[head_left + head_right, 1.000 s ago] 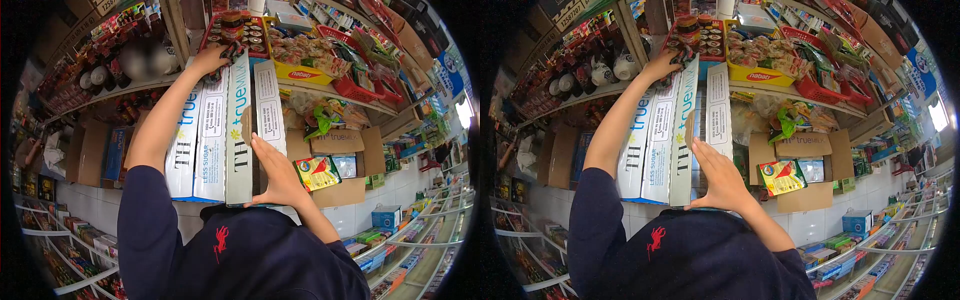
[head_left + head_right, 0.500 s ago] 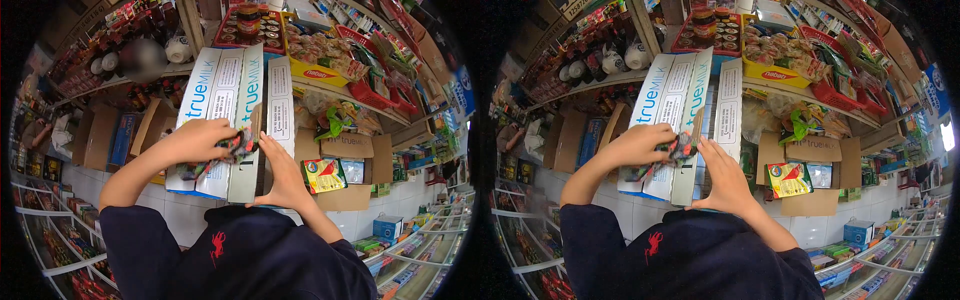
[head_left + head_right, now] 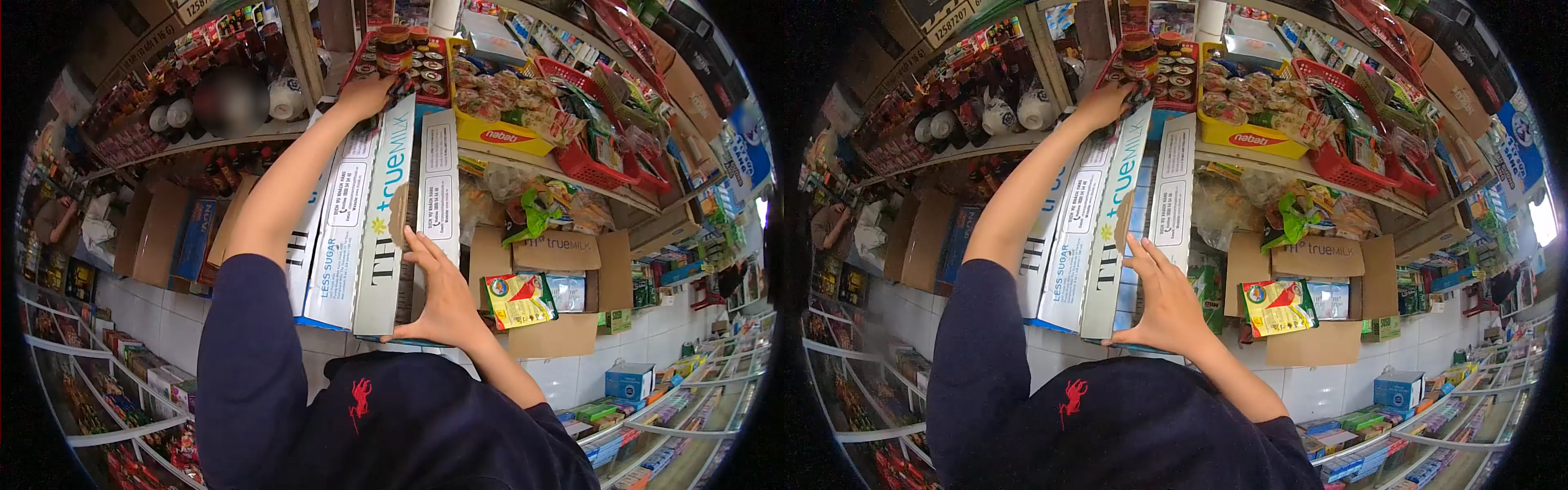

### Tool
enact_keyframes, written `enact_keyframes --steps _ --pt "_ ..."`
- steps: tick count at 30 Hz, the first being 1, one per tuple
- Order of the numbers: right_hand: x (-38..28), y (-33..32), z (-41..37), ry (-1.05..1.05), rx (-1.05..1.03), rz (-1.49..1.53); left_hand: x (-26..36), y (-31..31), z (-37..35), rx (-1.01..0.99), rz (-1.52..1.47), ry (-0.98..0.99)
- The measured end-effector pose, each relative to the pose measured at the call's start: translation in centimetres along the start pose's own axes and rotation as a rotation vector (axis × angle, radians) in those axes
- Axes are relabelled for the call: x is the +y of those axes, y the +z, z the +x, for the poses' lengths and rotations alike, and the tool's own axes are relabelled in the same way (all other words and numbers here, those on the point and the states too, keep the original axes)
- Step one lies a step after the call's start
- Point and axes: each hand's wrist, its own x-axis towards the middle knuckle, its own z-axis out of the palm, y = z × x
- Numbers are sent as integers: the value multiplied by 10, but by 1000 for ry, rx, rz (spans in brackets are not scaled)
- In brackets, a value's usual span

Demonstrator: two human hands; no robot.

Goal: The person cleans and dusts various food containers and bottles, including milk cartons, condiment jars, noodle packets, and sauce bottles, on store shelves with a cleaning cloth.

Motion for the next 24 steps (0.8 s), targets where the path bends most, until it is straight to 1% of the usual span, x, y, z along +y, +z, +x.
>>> enact_keyframes --steps 1,4,5,9,11,13,15,17,19,21,22,24 --pt "1 0 0 0 -1 3 1 -2 2 -3 1 -2" --pt "1 1 -1 -8 -4 3 6 -11 -3 -136 -20 -5" --pt "0 0 -1 -9 -2 -2 7 -15 -9 -143 -16 -12" --pt "2 0 -2 -36 13 8 11 -23 -49 -142 -152 100" --pt "0 0 -2 -43 17 11 22 -38 -76 -224 -165 129" --pt "0 0 -2 -59 31 4 30 -49 -104 -235 -254 177" --pt "2 1 -2 -72 34 11 33 -59 -127 -271 -407 300" --pt "2 1 -2 -78 39 13 39 -68 -137 -321 -415 300" --pt "1 0 -2 -69 28 4 40 -64 -136 -324 -393 274" --pt "4 2 -3 -63 30 17 43 -62 -132 -241 -301 153" --pt "5 2 -4 -60 30 35 38 -53 -123 -191 -276 161" --pt "3 1 -3 -51 30 26 32 -42 -98 -200 -178 122"
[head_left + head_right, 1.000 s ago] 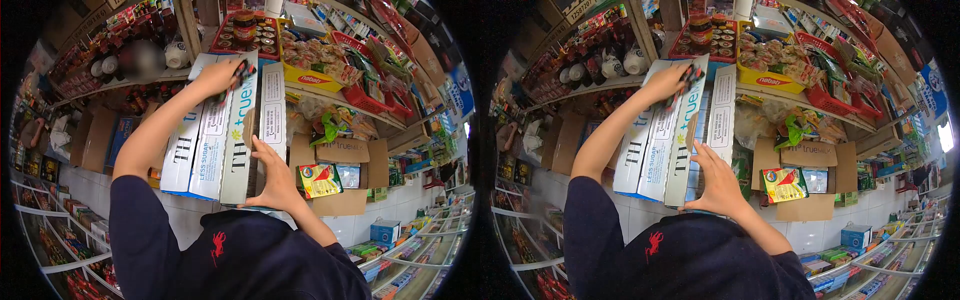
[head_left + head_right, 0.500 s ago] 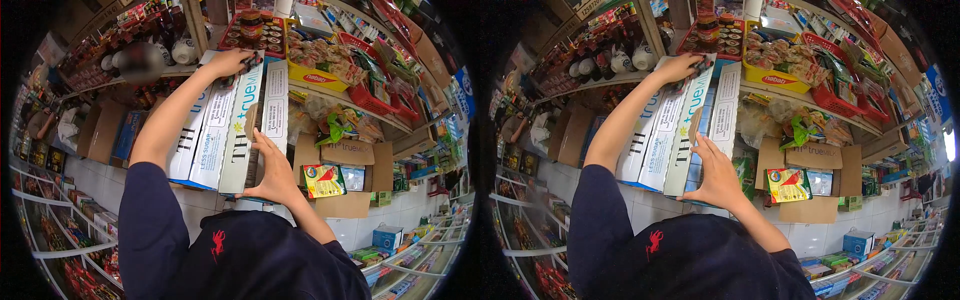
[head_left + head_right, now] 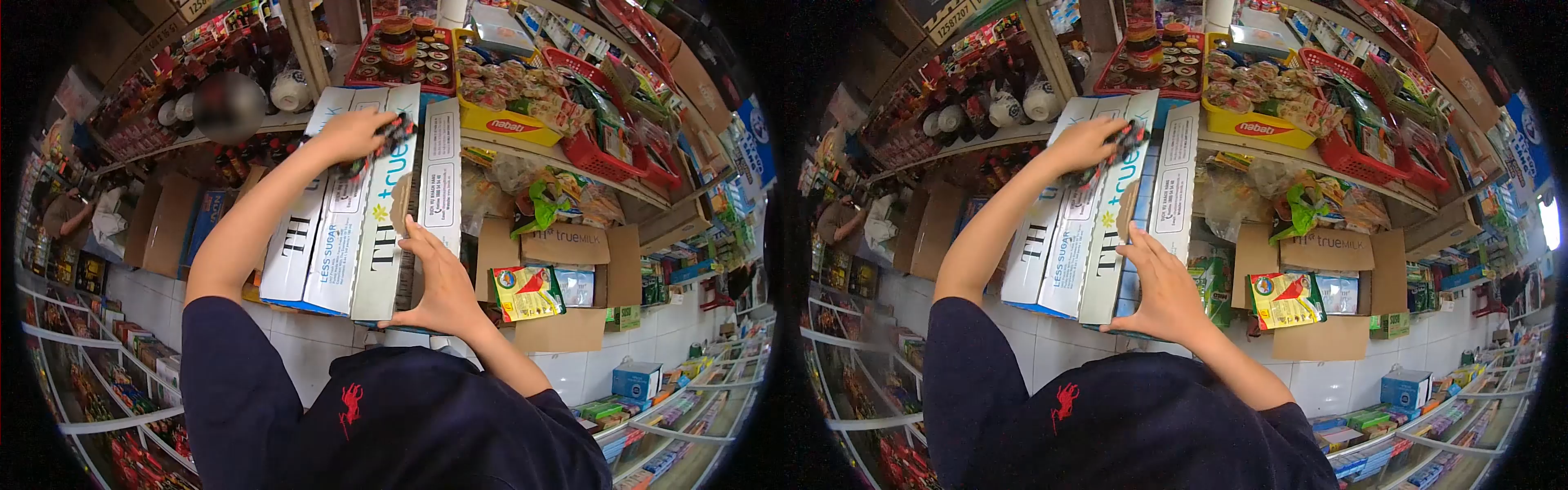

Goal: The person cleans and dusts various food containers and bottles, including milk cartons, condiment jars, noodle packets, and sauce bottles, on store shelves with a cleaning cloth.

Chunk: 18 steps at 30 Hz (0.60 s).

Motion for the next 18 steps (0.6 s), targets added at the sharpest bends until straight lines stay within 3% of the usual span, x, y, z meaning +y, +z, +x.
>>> enact_keyframes --steps 8,18 --pt "-3 -2 1 3 1 -22 -41 6 86 -15 145 -107" --pt "-2 -2 1 1 -6 -24 -43 8 103 16 220 -172"
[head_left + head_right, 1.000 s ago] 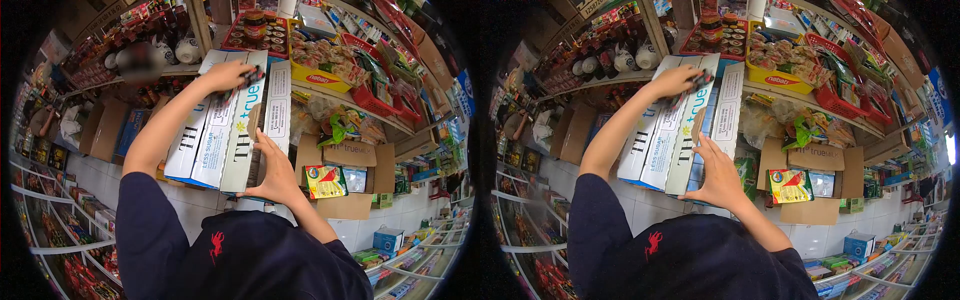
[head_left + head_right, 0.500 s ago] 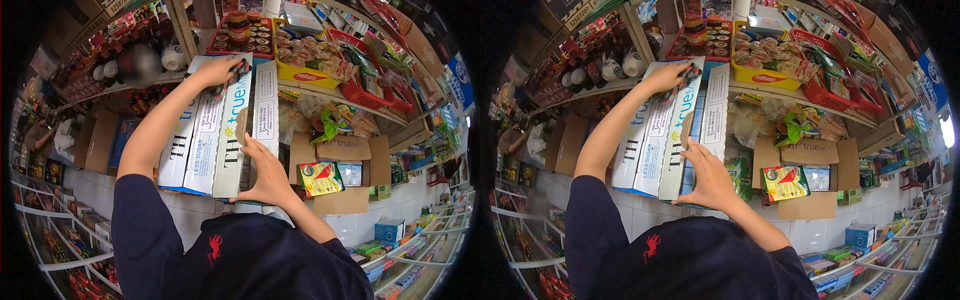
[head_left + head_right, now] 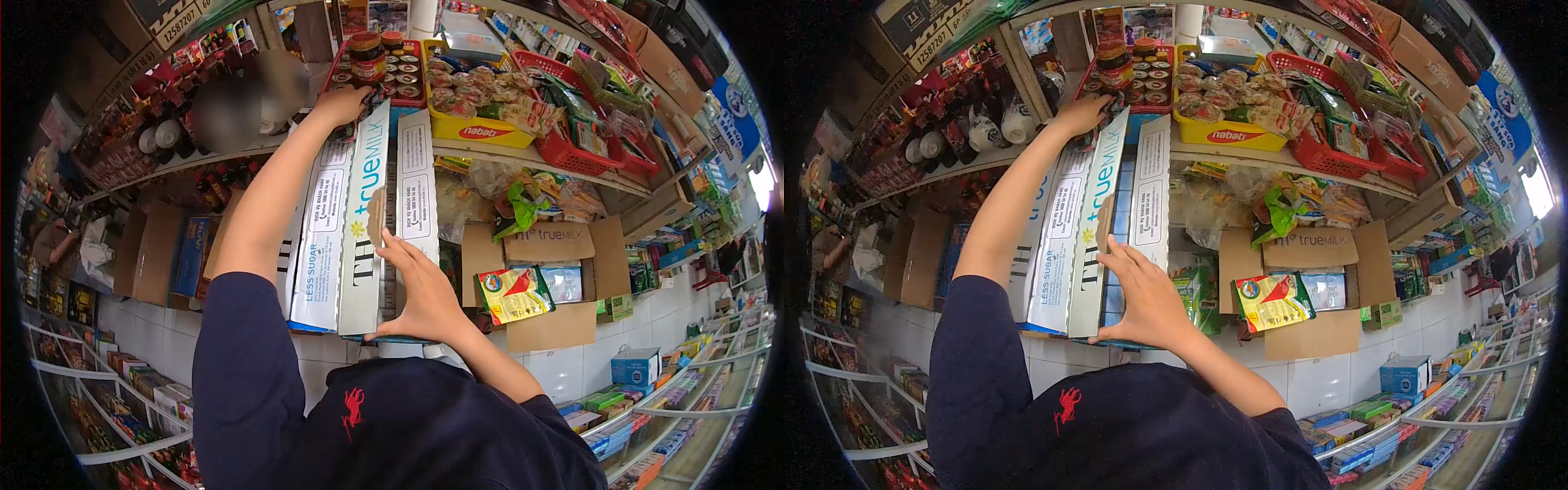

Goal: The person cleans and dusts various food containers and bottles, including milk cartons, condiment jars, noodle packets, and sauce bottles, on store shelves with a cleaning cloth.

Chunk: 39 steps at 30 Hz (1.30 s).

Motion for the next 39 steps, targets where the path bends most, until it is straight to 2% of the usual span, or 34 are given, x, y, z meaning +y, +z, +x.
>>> enact_keyframes --steps 2,6,14,18,19,27,31,34,35,39 --pt "-1 0 1 19 -7 14 1 -2 5 -56 -18 -53" --pt "-1 0 1 8 -4 6 -5 10 27 -39 -11 -86" --pt "-5 -4 0 32 -2 15 -1 6 2 -48 -157 -30" --pt "0 2 -3 10 38 16 7 -4 -35 -81 -237 64" --pt "0 2 -3 -1 25 27 13 -7 -51 -29 -254 78" --pt "-2 2 -1 -45 15 31 41 -23 -148 -60 -232 104" --pt "-2 3 -2 -8 -38 26 61 -29 -197 -44 -233 60" --pt "0 4 -2 -34 16 20 77 -38 -230 -68 -219 12" --pt "0 4 -1 -43 6 29 80 -36 -239 -19 -228 25" --pt "-1 2 -3 -5 -49 27 102 -49 -275 -65 -276 -48"
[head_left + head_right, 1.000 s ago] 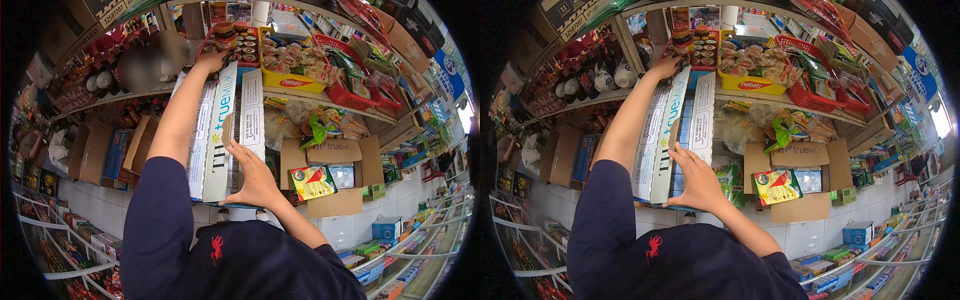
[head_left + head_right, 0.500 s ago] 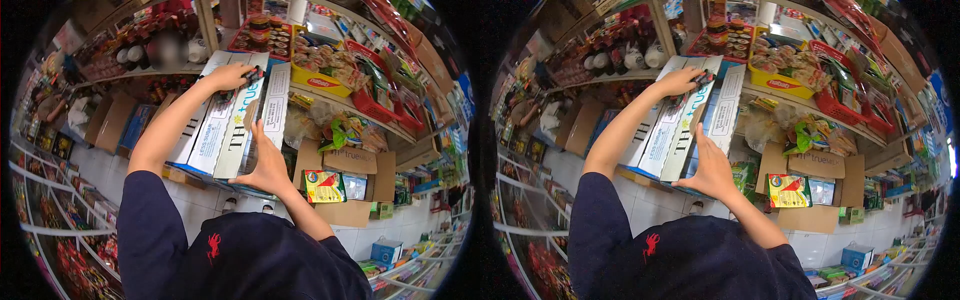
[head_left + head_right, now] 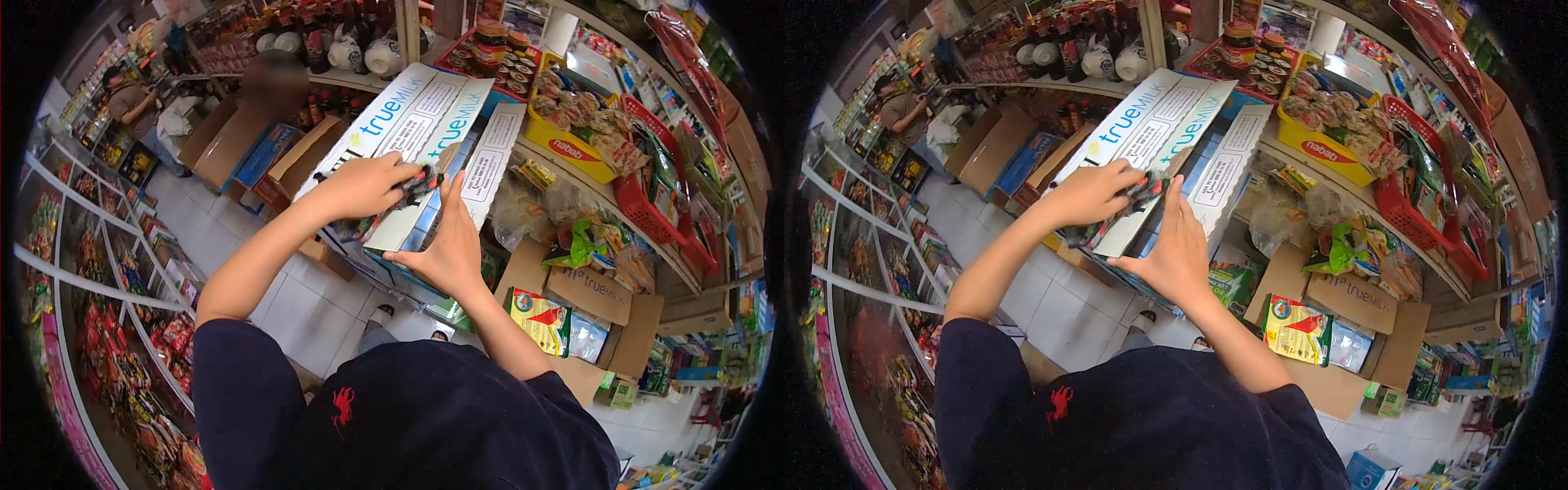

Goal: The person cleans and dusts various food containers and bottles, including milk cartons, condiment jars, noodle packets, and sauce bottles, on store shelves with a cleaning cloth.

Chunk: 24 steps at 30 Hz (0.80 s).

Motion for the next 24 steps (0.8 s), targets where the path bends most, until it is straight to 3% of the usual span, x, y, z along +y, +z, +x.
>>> enact_keyframes --steps 12,18,22,24 --pt "10 0 -6 -62 -1 41 51 6 -66 41 8 -177" --pt "13 1 -9 -167 97 -53 62 12 -89 46 -34 -154" --pt "14 -5 -12 -208 124 89 77 17 -98 182 -179 -171" --pt "27 -3 -20 -232 161 196 89 19 -95 469 -422 -184"
